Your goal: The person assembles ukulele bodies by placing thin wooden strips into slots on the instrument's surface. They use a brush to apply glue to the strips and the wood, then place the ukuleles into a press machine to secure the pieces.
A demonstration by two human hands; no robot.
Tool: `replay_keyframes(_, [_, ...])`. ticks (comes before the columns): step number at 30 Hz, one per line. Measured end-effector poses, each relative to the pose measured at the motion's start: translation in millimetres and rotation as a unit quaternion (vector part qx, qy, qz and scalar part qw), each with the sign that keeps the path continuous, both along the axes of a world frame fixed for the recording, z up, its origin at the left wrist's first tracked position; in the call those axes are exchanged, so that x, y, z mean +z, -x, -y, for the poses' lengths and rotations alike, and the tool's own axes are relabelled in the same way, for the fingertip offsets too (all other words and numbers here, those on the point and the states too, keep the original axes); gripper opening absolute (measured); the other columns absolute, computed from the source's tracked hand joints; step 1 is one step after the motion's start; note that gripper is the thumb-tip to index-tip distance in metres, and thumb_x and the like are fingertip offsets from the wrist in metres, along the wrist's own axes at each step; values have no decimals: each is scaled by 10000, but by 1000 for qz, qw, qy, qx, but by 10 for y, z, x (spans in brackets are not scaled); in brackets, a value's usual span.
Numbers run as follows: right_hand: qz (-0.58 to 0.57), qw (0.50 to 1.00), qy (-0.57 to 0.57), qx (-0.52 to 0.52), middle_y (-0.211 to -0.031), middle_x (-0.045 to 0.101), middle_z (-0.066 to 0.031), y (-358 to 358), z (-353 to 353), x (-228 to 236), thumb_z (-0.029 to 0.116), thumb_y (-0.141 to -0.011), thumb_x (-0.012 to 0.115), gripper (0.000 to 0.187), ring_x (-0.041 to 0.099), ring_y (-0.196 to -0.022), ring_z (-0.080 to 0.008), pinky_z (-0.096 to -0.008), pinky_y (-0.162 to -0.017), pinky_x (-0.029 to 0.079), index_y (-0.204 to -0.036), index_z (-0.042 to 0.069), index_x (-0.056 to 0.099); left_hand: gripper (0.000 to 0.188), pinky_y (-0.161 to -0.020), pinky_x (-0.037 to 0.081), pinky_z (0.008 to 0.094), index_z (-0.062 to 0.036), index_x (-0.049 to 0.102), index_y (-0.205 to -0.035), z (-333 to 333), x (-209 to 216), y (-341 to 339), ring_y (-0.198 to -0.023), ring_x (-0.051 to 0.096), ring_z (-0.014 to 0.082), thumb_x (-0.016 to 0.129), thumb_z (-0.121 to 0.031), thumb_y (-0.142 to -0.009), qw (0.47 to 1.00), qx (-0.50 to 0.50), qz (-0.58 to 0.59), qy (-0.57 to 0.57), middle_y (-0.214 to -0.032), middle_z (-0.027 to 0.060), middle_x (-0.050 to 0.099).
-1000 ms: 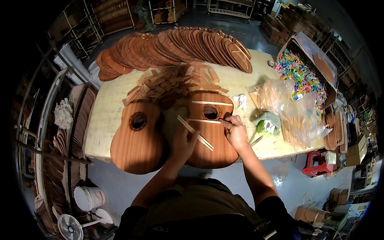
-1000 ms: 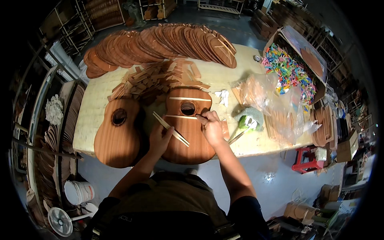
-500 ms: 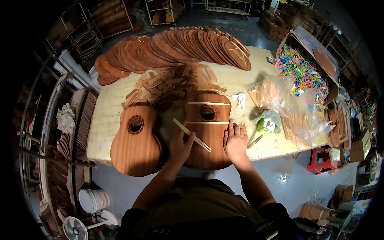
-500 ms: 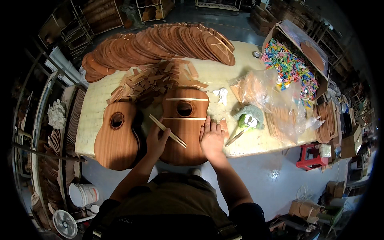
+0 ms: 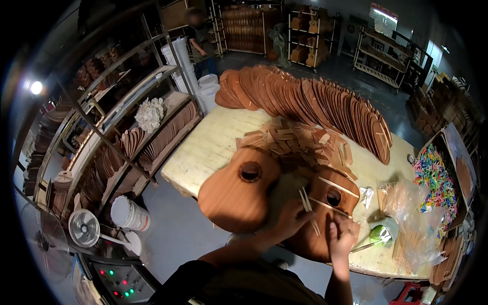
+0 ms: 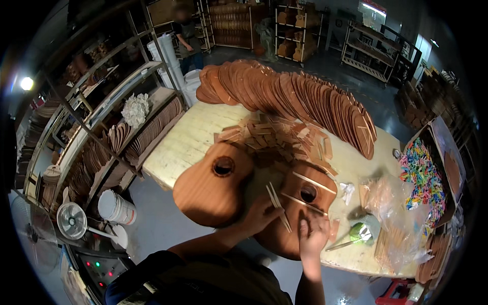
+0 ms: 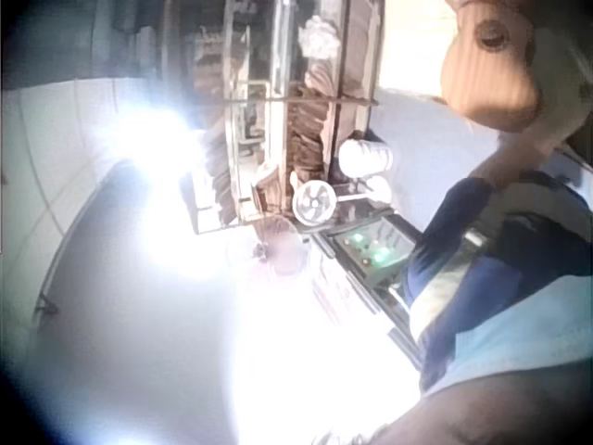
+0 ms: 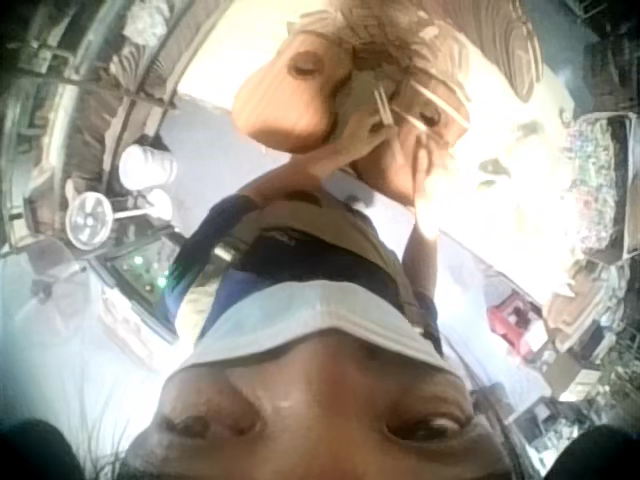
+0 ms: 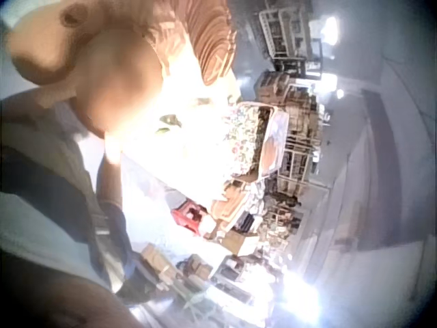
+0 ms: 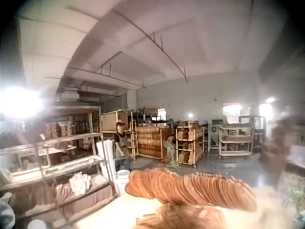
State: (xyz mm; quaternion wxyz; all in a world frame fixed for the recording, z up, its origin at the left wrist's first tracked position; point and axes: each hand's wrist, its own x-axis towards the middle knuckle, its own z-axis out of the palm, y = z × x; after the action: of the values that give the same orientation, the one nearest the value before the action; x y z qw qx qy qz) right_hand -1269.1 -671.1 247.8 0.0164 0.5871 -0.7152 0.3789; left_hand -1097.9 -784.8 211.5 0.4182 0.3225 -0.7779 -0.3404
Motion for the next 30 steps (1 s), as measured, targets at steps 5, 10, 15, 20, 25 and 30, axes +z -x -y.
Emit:
replay_keyframes(5, [494, 857, -126, 78, -863, 696, -40, -648, 416, 131, 86, -864, 683, 152, 593, -801, -86, -238, -743, 477, -974, -15, 710, 186, -673, 491, 243, -3, 649, -994, 246, 254, -464, -767, 619, 78, 653, -160, -896, 958, -108, -56, -260, -825, 38, 673])
replay_keyframes(10, [402, 905, -122, 65, -854, 703, -43, -1251, 1015, 137, 82, -839, 707, 126, 596, -775, -81, -234, -729, 478, -925, -10, 717, 135, -664, 472, 221, -14, 664, -950, 746, 192, -1203, -738, 589, 61, 621, -137, -915, 906, -149, -226, -327, -803, 22, 670])
replay_keyframes(15, [132, 990, -35, -23, -795, 660, -123, -1544, 1777, 116, 42, -720, 754, 185, 595, -670, -239, -302, -646, 482, -902, 50, 719, 204, -613, 427, 243, -29, 652, -965, 1267, 364, -2054, -663, 507, 60, 633, -225, -914, 958, -21, -4, -285, -714, 12, 610])
replay_keyframes(20, [94, 994, -37, -52, -812, 634, -117, -1652, 2288, -159, -5, -707, 714, 138, 628, -755, -290, -355, -688, 513, -828, 44, 670, 185, -726, 462, 361, -13, 605, -775, 1820, 38, -2199, -834, 551, 275, 695, -165, -833, 998, 54, -25, 24, -1007, 118, 625])
replay_keyframes(25, [7, 1000, 1, 6, -825, 638, -117, -1778, 2443, -273, 12, -708, 714, 107, 627, -779, -301, -359, -705, 520, -810, 39, 691, 217, -871, 456, 405, 0, 609, -849, 2050, -142, -2229, -1080, 532, 349, 695, -198, -837, 997, -12, -11, -77, -1326, 185, 526])
replay_keyframes(30, [5, 1000, -11, -13, -873, 644, -116, -1849, 2377, -322, 10, -733, 700, 174, 622, -825, -298, -357, -727, 515, -905, 31, 702, 232, -975, 418, 401, 15, 612, -899, 2103, -298, -2209, -1288, 414, 361, 685, -200, -848, 997, -47, 5, -62, -1397, 183, 461])
